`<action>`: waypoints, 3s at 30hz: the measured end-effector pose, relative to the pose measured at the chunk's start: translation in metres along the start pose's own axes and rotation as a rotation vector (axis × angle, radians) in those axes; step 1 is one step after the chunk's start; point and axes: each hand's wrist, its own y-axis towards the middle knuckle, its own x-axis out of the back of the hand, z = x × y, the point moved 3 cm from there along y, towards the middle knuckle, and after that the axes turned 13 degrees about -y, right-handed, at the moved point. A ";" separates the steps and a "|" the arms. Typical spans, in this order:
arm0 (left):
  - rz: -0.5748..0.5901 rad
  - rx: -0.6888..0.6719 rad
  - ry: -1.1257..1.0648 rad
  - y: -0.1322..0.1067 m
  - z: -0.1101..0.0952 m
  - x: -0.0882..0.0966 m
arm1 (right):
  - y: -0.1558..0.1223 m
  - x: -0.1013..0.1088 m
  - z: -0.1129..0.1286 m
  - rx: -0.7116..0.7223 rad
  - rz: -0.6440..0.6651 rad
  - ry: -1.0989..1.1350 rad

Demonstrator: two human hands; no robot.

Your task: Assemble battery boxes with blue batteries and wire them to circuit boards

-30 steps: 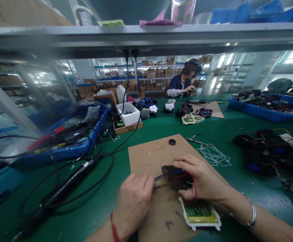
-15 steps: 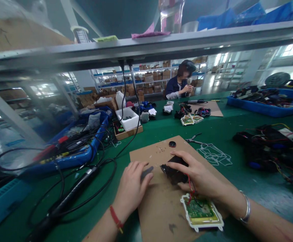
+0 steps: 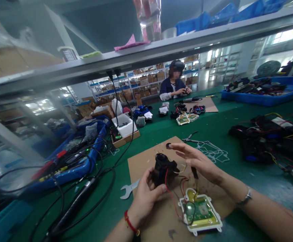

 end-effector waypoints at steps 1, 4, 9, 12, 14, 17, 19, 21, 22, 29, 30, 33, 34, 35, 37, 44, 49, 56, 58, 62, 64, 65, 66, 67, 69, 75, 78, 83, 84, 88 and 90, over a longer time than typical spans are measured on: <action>0.020 -0.009 -0.031 0.003 0.001 -0.004 | -0.001 -0.004 -0.007 -0.040 0.003 0.091; 0.109 -0.045 0.119 0.012 0.004 -0.015 | -0.004 -0.024 -0.021 -0.159 0.019 0.164; 0.284 -0.115 0.887 0.048 -0.016 -0.007 | -0.005 -0.028 -0.018 -0.196 -0.244 -0.083; 0.202 -0.152 1.004 0.092 -0.036 0.004 | -0.004 -0.025 -0.015 -0.094 -0.280 -0.276; 0.163 -0.184 1.062 0.124 -0.037 0.003 | -0.005 -0.027 -0.015 -0.032 -0.232 -0.373; 0.234 -0.200 1.108 0.165 -0.018 -0.013 | -0.007 -0.031 -0.018 -0.056 -0.159 -0.469; 0.282 -0.193 1.119 0.183 -0.003 -0.025 | -0.009 -0.032 -0.021 -0.100 -0.142 -0.497; 0.290 -0.199 1.108 0.191 0.004 -0.032 | -0.010 -0.032 -0.023 -0.108 -0.139 -0.500; 0.274 -0.213 1.093 0.191 0.003 -0.034 | -0.010 -0.032 -0.024 -0.104 -0.142 -0.500; 0.046 -0.337 0.842 0.123 -0.047 -0.013 | -0.009 -0.029 -0.025 -0.062 -0.185 -0.473; 0.020 -0.339 0.810 0.107 -0.049 -0.010 | -0.009 -0.030 -0.024 -0.056 -0.191 -0.463; -0.046 -0.352 0.657 0.063 -0.042 -0.005 | -0.008 -0.031 -0.023 -0.057 -0.195 -0.464; -0.059 -0.360 0.627 0.051 -0.038 -0.004 | -0.009 -0.032 -0.022 -0.057 -0.197 -0.469; -0.067 -0.359 0.624 0.041 -0.034 -0.005 | -0.009 -0.033 -0.022 -0.053 -0.198 -0.474; -0.073 -0.362 0.701 0.028 -0.029 -0.006 | -0.010 -0.034 -0.021 -0.037 -0.195 -0.480; -0.009 -0.373 0.886 0.012 -0.043 -0.011 | -0.014 -0.037 -0.012 0.059 -0.130 -0.570; 0.068 -0.351 0.922 0.002 -0.046 -0.010 | -0.016 -0.038 -0.011 0.132 -0.054 -0.636; -0.056 -0.274 0.778 -0.003 -0.038 -0.005 | -0.018 -0.043 -0.010 0.141 -0.014 -0.692; -0.079 -0.264 0.749 -0.003 -0.035 -0.007 | -0.018 -0.044 -0.008 0.136 -0.009 -0.717; -0.155 -0.263 0.734 -0.002 -0.033 -0.009 | -0.017 -0.044 -0.004 0.134 0.005 -0.737; -0.179 -0.249 0.718 -0.001 -0.033 -0.008 | -0.017 -0.043 -0.004 0.129 0.013 -0.734; -0.171 -0.245 0.718 -0.001 -0.033 -0.007 | -0.016 -0.043 -0.004 0.128 0.014 -0.730; -0.149 -0.252 0.730 -0.001 -0.033 -0.006 | -0.016 -0.043 -0.005 0.127 0.016 -0.725; -0.114 -0.271 0.753 -0.001 -0.033 -0.005 | -0.016 -0.043 -0.005 0.125 0.017 -0.719; -0.007 -0.355 0.827 -0.001 -0.032 -0.003 | -0.016 -0.042 -0.007 0.124 0.011 -0.702; 0.140 -0.525 0.943 -0.002 -0.028 0.002 | -0.016 -0.039 -0.007 0.139 -0.018 -0.667; 0.036 -0.453 0.909 0.000 -0.030 0.004 | -0.015 -0.038 -0.006 0.140 -0.026 -0.662; 0.031 -0.435 0.955 0.000 -0.032 0.005 | -0.015 -0.038 -0.007 0.122 -0.002 -0.670; 0.045 -0.475 0.998 -0.001 -0.032 0.005 | -0.015 -0.038 -0.007 0.124 -0.001 -0.673; 0.112 -0.587 1.125 -0.003 -0.029 0.004 | -0.015 -0.038 -0.008 0.153 -0.001 -0.668; 0.123 -0.603 1.124 -0.003 -0.028 0.003 | -0.015 -0.038 -0.009 0.157 -0.010 -0.658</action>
